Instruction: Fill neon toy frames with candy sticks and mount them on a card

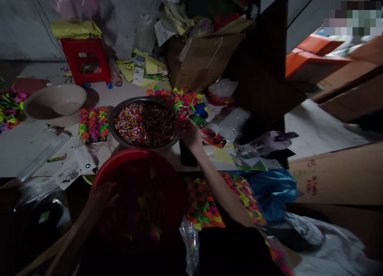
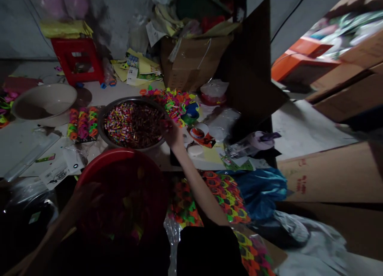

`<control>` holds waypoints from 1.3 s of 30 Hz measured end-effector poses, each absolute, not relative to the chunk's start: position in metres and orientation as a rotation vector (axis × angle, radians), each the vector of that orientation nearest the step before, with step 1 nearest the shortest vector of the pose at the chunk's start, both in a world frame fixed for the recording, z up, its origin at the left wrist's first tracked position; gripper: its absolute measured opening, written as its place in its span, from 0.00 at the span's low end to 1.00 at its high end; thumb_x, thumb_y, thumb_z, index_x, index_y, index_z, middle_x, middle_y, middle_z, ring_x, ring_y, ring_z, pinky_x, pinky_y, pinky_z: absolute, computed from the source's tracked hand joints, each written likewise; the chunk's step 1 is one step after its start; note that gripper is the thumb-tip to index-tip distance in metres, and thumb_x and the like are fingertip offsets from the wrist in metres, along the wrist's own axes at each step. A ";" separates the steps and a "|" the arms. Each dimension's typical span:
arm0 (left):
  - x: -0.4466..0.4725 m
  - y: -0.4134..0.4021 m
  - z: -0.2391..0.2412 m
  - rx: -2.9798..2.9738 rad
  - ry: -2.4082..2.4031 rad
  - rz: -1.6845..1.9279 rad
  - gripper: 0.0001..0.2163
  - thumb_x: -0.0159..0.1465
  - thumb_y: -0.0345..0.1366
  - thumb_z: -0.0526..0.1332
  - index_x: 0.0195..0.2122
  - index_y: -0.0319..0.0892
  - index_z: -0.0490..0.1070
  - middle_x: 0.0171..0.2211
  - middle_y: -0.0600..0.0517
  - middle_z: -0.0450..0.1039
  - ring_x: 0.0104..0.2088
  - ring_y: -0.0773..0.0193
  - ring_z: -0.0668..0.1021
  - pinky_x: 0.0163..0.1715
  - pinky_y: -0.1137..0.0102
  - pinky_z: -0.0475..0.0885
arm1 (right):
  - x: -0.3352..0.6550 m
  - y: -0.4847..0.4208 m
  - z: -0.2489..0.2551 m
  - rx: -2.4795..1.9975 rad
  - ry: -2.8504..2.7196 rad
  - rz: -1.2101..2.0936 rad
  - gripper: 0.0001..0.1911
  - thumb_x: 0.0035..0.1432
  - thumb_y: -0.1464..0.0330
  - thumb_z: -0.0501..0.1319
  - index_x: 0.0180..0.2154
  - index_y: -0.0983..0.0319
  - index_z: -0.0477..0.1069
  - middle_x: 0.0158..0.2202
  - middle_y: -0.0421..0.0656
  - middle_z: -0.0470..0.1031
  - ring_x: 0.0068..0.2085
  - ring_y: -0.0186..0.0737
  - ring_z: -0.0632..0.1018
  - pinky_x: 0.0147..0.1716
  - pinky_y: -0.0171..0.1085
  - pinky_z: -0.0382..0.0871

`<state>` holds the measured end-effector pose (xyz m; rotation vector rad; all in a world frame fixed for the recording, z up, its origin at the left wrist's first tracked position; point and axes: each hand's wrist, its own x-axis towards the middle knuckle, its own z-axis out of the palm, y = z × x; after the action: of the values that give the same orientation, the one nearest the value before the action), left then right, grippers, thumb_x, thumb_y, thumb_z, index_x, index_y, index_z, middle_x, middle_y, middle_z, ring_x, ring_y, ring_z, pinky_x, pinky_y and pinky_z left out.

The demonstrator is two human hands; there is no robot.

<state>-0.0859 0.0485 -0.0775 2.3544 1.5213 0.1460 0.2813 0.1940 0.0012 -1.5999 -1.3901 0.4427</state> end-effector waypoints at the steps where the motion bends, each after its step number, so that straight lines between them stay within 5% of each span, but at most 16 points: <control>1: -0.085 0.047 -0.090 2.341 1.538 0.078 0.15 0.61 0.37 0.58 0.47 0.41 0.72 0.48 0.43 0.76 0.49 0.50 0.76 0.52 0.56 0.69 | 0.269 0.185 -0.010 -1.542 -1.442 0.614 0.11 0.50 0.65 0.60 0.35 0.63 0.71 0.29 0.43 0.74 0.29 0.37 0.71 0.30 0.35 0.66; 8: -0.066 0.054 -0.109 2.273 1.506 -0.092 0.17 0.61 0.30 0.56 0.51 0.41 0.70 0.50 0.42 0.73 0.50 0.53 0.76 0.51 0.61 0.69 | 0.208 0.114 -0.040 -1.287 -1.604 1.060 0.17 0.53 0.61 0.61 0.42 0.64 0.72 0.35 0.43 0.77 0.34 0.37 0.75 0.35 0.33 0.68; 14: -0.050 0.053 -0.060 2.111 1.530 0.388 0.08 0.67 0.37 0.53 0.42 0.43 0.70 0.40 0.49 0.75 0.41 0.60 0.77 0.44 0.66 0.70 | 0.196 0.073 -0.019 -1.226 -1.902 1.059 0.14 0.56 0.68 0.61 0.45 0.63 0.72 0.37 0.44 0.78 0.34 0.36 0.77 0.34 0.31 0.68; 23: -0.034 0.041 -0.001 2.366 1.349 0.928 0.10 0.67 0.41 0.56 0.32 0.42 0.69 0.30 0.52 0.71 0.33 0.65 0.75 0.35 0.72 0.72 | 0.185 0.051 0.016 -0.981 -2.116 0.850 0.17 0.60 0.76 0.55 0.50 0.60 0.69 0.47 0.48 0.75 0.44 0.38 0.78 0.41 0.34 0.73; 32: -0.035 0.037 0.002 2.400 1.378 0.993 0.09 0.62 0.40 0.63 0.38 0.41 0.71 0.34 0.52 0.80 0.34 0.66 0.80 0.38 0.73 0.73 | 0.180 0.045 0.022 -0.808 -2.148 0.658 0.15 0.62 0.74 0.55 0.51 0.61 0.66 0.43 0.49 0.77 0.45 0.41 0.78 0.40 0.35 0.73; 39: -0.031 0.034 0.018 2.620 1.503 0.878 0.08 0.66 0.40 0.57 0.38 0.43 0.73 0.33 0.53 0.80 0.30 0.67 0.80 0.34 0.73 0.72 | 0.171 0.037 0.025 -0.870 -2.125 0.656 0.15 0.60 0.77 0.53 0.49 0.62 0.66 0.42 0.49 0.76 0.41 0.40 0.79 0.38 0.35 0.74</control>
<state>-0.0312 0.0340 0.0177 2.6202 1.5032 0.8785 0.1714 0.0365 0.0255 -0.8705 -2.1250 0.6556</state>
